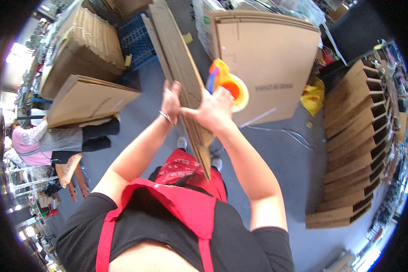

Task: The person assembles flat cardboard sheets into rectangular boxes using a handheld tape dispenser. They fold the flaps, apply tape to seal the seams, and place the finished boxes into a stack. The process is repeated for multiple boxes.

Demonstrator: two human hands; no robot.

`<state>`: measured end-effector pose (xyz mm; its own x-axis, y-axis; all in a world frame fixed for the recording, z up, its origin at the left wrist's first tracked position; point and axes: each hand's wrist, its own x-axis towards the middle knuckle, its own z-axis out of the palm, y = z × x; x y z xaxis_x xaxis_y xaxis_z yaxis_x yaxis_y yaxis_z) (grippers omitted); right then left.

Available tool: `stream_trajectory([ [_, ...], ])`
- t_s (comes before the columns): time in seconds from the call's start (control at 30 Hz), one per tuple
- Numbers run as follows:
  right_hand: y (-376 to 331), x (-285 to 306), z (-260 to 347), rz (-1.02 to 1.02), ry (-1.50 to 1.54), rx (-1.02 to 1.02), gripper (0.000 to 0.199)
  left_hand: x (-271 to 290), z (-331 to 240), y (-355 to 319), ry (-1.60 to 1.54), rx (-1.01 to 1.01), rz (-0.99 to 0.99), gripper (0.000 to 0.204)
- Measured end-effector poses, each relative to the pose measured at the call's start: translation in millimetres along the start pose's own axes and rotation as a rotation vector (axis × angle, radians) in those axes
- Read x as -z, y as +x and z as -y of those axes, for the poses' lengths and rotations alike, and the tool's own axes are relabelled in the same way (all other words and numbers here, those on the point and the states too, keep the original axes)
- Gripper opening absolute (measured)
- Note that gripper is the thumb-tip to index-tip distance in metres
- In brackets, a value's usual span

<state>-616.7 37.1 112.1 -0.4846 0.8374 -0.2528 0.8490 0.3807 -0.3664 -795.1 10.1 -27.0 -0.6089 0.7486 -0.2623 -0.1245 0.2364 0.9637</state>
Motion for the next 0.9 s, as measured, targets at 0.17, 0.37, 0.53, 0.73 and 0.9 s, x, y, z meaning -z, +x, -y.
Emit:
stream_trajectory([
  [0.17,5,-12,-23,-0.003,0.089,-0.128,0.106,76,-75,16,0.483,-0.231,0.755,0.115],
  [0.37,3,-12,24,0.124,0.006,-0.247,0.109,85,-166,181,1.615,-1.261,0.831,0.127],
  [0.53,-13,-34,108,0.052,-0.021,-0.460,0.117,65,-202,269,1.478,-1.492,1.453,0.122],
  [0.73,-12,-75,148,-0.031,-0.071,-0.561,0.120,69,-211,281,1.487,-1.433,1.655,0.119],
  [0.9,-7,-75,155,0.031,-0.004,-0.627,0.118,64,-228,306,1.379,-1.560,1.759,0.122],
])
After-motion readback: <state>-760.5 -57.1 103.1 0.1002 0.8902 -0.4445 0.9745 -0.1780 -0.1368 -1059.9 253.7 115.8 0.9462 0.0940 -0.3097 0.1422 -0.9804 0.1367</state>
